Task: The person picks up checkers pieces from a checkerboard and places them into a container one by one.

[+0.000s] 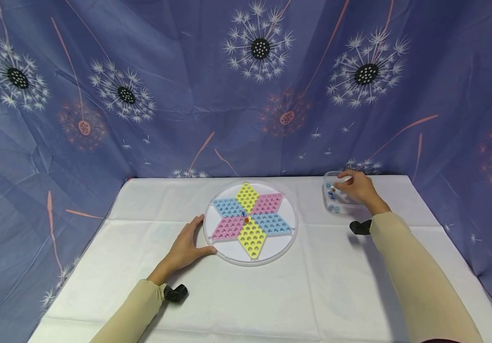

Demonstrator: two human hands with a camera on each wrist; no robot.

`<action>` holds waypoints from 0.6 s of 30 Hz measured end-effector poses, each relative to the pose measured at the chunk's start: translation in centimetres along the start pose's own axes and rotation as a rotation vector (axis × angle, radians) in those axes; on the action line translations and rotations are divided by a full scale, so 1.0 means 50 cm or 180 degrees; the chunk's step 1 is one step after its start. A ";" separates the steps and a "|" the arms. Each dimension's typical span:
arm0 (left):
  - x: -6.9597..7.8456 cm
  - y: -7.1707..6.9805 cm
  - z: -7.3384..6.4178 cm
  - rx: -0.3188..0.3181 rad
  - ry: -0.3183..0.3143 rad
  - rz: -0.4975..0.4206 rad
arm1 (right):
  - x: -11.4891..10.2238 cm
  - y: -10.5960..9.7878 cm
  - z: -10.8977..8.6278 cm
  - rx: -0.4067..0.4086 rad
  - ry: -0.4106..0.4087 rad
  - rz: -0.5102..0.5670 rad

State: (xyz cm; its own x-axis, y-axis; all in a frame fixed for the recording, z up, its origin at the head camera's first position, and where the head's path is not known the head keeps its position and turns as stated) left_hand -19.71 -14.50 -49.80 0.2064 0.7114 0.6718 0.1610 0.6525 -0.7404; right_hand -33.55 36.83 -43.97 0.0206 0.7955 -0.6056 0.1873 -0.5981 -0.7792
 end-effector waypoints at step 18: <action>0.000 0.000 -0.001 0.0037 0.0072 -0.0010 | -0.008 0.002 -0.008 0.0058 -0.0073 -0.0034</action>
State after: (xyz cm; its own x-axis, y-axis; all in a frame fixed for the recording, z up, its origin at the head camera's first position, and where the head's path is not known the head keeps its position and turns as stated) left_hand -19.67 -14.49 -49.79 0.2277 0.7033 0.6735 0.1504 0.6579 -0.7379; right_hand -33.13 36.49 -43.74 -0.0040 0.7996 -0.6005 0.1694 -0.5913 -0.7885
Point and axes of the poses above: each hand's wrist, its own z-axis towards the middle knuckle, its own y-axis out of the palm, x = y × z, the point moved 3 cm from there along z, towards the middle knuckle, and after that the axes turned 6 degrees about -x, right-handed, at the moved point
